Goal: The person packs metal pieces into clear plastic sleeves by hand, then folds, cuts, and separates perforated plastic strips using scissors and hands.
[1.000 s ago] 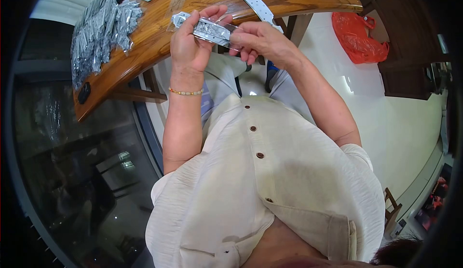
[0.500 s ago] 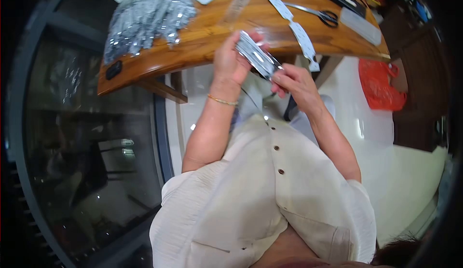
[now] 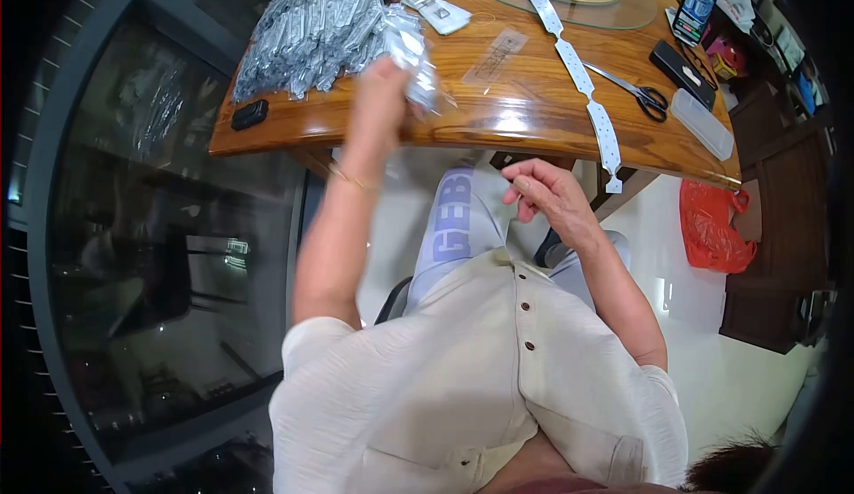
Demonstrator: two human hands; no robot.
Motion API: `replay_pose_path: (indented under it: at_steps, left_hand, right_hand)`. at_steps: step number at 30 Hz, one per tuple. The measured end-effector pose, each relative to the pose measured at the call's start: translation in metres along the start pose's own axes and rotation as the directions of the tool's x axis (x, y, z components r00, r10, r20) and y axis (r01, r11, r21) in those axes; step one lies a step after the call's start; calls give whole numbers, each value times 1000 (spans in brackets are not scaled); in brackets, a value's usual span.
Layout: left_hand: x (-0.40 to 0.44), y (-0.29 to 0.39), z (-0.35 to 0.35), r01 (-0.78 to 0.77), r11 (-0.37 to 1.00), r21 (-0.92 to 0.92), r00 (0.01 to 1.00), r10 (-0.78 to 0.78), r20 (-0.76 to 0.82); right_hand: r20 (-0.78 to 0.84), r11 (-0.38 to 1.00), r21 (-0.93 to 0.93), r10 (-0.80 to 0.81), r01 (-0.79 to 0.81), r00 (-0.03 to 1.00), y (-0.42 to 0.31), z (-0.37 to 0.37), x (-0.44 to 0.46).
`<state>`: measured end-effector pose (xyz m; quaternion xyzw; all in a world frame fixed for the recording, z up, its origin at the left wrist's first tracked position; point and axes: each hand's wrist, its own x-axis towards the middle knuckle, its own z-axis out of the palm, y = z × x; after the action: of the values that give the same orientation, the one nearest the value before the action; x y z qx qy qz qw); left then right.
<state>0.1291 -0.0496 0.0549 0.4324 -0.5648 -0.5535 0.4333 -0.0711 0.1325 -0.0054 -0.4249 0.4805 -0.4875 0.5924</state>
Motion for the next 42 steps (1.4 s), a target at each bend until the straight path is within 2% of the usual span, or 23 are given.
replay_pose_path:
  at_steps: [1, 2, 4, 5, 6, 7, 9, 10, 11, 12, 13, 14, 15, 17, 18, 20, 23, 26, 29, 32, 36, 39, 42]
  left_hand:
    - [27, 10, -24, -110, 991, 70, 991, 116, -73]
    - [62, 12, -56, -132, 962, 238, 976, 168, -140]
    - [106, 44, -94, -71, 842, 535, 943, 231, -238]
    - [161, 33, -140, -77, 580, 811, 933, 330, -147]
    - [153, 47, -136, -72, 665, 744, 931, 312, -188]
    - [210, 22, -194, -143, 543, 828, 939, 339, -61]
    - [207, 51, -196, 19, 281, 960, 974, 213, -82]
    - [187, 47, -175, -56, 307, 950, 894, 439, -89]
    - [197, 31, -182, -206, 336, 919, 825, 565, -21]
    - [164, 26, -147, -372, 685, 627, 862, 505, -39]
    - [107, 43, -96, -226, 807, 546, 942, 324, -90]
    - [75, 41, -71, -218, 870, 443, 976, 201, 86]
    - [51, 39, -51, -184, 921, 342, 961, 96, 260]
    - [5, 23, -6, -28, 981, 190, 793, -94, 602]
    - [-11, 5, 14, 0, 974, 228, 741, -153, 654]
    - [-29, -34, 56, 27, 983, 180, 620, -158, 768]
    - [-54, -75, 109, 299, 954, 28, 538, -193, 821]
    - [-53, -101, 142, 623, 757, -198, 491, -181, 852]
    - [-49, -87, 162, 725, 587, -361, 513, -111, 851]
    - [-39, -82, 172, 783, 448, -432, 498, -35, 866]
    - [-34, -69, 159, 713, 454, -533, 611, -32, 791]
    - [-35, -52, 132, 659, 593, -462, 621, -83, 779]
    - [-53, -29, 89, 596, 734, -326, 639, -188, 746]
  right_hand:
    - [18, 999, -43, 12, -11, 1000, 5, -5, -1]
    - [-4, 998, -45, 48, -48, 999, 11, -10, -3]
    - [-61, 991, -43, 125, -128, 990, 29, -21, -12]
    - [-68, 985, 14, 175, -174, 982, 42, -28, -18]
    - [-93, 978, -5, 206, -207, 974, 49, -33, -24]
    - [-130, 969, -16, 242, -246, 962, 55, -38, -33]
    - [-218, 949, -53, 292, -310, 931, 79, -61, -58]
    - [-297, 932, -139, 283, -335, 912, 94, -79, -70]
    - [-388, 936, -100, 275, -336, 880, 101, -93, -82]
    - [-388, 948, -21, 286, -319, 876, 105, -110, -91]
    - [-427, 941, 15, 311, -337, 849, 99, -122, -99]
    - [-463, 955, 5, 264, -296, 846, 93, -129, -101]
    - [-489, 968, -17, 210, -250, 846, 84, -135, -97]
    - [-473, 985, -59, 113, -160, 874, 61, -138, -82]
    - [-464, 992, -77, 51, -98, 884, 54, -135, -73]
    - [-433, 991, -40, 100, -130, 896, 52, -134, -57]
    - [-358, 992, 93, 115, -87, 927, 37, -118, -45]
    - [-271, 974, 228, 72, -8, 960, 28, -97, -45]
    - [-213, 977, 215, 39, 8, 976, 7, -72, -48]
    - [-144, 978, 207, 18, 12, 989, 2, -62, -47]
    - [-65, 991, 134, 20, -11, 998, 0, -57, -43]
    - [1, 996, 73, 48, -48, 999, -2, -58, -42]
    - [-10, 994, 85, 76, -74, 997, -10, -62, -34]
